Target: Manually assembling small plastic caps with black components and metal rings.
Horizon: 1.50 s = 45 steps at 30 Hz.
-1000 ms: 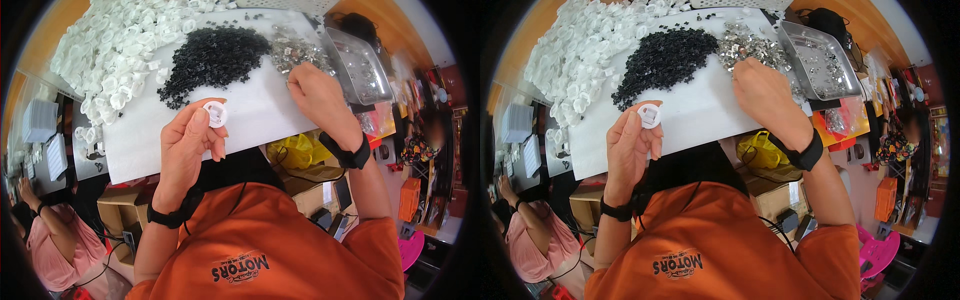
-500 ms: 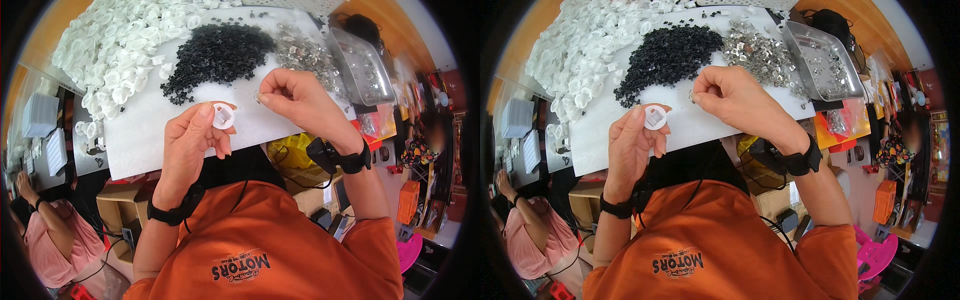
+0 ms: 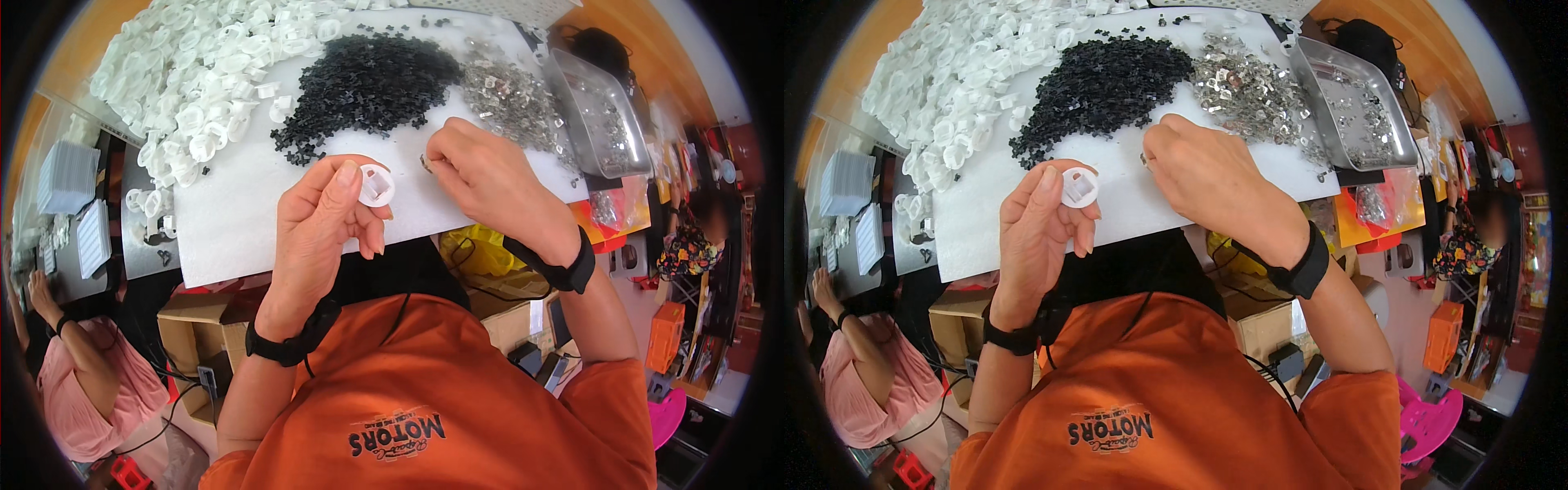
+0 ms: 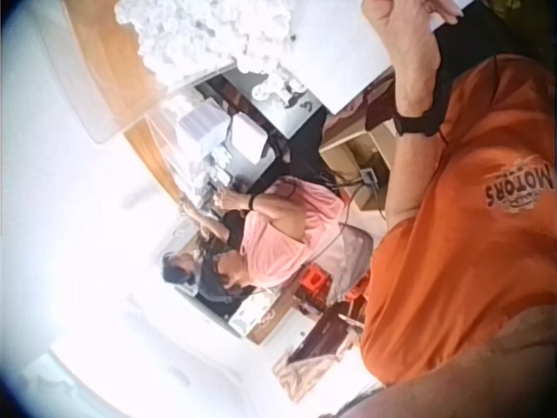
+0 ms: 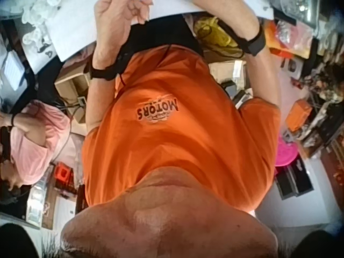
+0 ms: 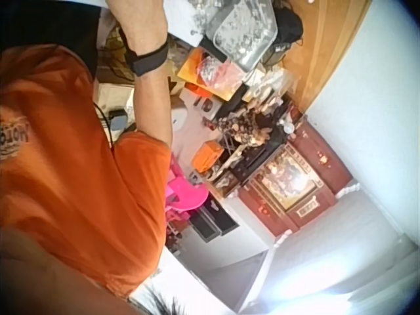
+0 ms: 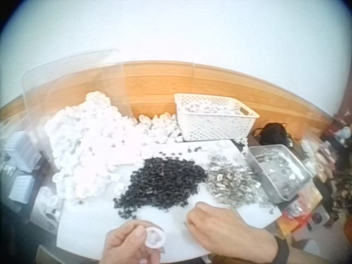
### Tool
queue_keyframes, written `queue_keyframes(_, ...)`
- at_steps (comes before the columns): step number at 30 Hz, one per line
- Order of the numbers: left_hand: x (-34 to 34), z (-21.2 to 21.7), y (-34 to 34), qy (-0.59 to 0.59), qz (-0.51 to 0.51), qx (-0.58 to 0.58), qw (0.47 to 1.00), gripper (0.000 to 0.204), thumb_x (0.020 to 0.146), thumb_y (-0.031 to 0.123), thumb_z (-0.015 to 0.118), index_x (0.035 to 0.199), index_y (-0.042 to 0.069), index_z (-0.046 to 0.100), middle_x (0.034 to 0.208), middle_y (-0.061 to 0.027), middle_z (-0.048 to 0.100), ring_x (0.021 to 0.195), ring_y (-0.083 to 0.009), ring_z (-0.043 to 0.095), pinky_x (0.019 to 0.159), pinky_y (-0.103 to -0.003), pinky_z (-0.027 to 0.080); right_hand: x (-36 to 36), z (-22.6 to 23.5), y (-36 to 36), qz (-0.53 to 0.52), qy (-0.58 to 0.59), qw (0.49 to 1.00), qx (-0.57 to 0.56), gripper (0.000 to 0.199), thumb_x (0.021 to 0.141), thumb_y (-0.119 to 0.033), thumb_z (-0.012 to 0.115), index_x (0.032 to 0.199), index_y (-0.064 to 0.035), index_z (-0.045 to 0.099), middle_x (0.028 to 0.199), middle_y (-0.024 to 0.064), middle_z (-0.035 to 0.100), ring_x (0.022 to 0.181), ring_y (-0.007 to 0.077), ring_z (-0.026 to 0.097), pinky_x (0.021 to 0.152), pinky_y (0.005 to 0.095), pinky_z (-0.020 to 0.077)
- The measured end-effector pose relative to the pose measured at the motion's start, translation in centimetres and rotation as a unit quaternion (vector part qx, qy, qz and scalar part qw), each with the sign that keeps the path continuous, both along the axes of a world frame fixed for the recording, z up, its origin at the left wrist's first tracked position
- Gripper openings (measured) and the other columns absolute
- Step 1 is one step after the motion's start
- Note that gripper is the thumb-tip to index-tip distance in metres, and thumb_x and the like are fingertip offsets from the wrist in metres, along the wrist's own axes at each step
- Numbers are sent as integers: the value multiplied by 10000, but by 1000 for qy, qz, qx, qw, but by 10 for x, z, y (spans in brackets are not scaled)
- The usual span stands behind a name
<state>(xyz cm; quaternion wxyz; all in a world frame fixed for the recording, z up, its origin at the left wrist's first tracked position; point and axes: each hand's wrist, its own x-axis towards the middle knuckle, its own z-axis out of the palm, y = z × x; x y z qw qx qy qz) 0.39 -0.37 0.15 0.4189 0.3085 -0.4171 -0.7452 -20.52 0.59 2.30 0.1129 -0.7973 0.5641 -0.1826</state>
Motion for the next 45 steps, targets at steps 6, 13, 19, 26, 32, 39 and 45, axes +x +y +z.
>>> queue_keyframes(6,2,2,-1,-1,-11,22,1000,356,984,305,447,966,-10,611,697,-78,601,461,-93,512,406,-201,359,-1,15,2,3,-190,977,96,56,838,-67,546,848,-12,544,729,94,539,627,227,539,569,327,422)
queue_keyframes(13,3,7,-5,-17,-30,60,998,359,970,305,471,871,-3,626,611,-53,570,407,-56,428,354,-190,274,20,29,2,86,-374,904,188,90,900,-95,564,848,-26,537,705,-12,435,636,81,409,559,237,360)
queue_keyframes(19,5,12,-8,-14,-57,80,995,347,961,308,494,811,16,608,605,-45,559,407,-40,407,350,-182,262,28,20,-1,141,-374,903,159,92,896,-96,573,843,-31,534,771,11,429,679,109,422,588,259,370)
queue_keyframes(26,5,11,-9,-20,-58,89,994,364,957,326,506,784,21,604,590,-38,553,392,-44,395,343,-185,254,26,17,0,177,-293,936,77,48,828,-25,587,850,-26,544,786,57,462,705,196,461,618,291,384)
queue_keyframes(32,2,14,-7,-56,-40,94,993,374,955,336,512,822,6,628,570,-39,547,379,-50,391,341,-187,248,26,19,13,172,-206,963,-9,156,781,18,596,930,-26,581,803,88,505,677,244,522,580,325,430)
queue_keyframes(39,0,11,-6,-57,-22,72,995,384,955,346,512,835,2,633,569,-45,552,380,-47,392,347,-189,251,29,15,27,142,-78,980,-117,257,716,10,591,973,-1,591,826,82,523,695,240,583,528,333,477)
queue_keyframes(45,-4,7,-3,-73,-14,36,997,387,957,346,509,835,1,637,584,-46,557,392,-43,399,359,-188,264,27,-3,31,121,-144,971,-144,242,753,18,581,994,10,592,829,86,548,625,238,568,518,310,471)
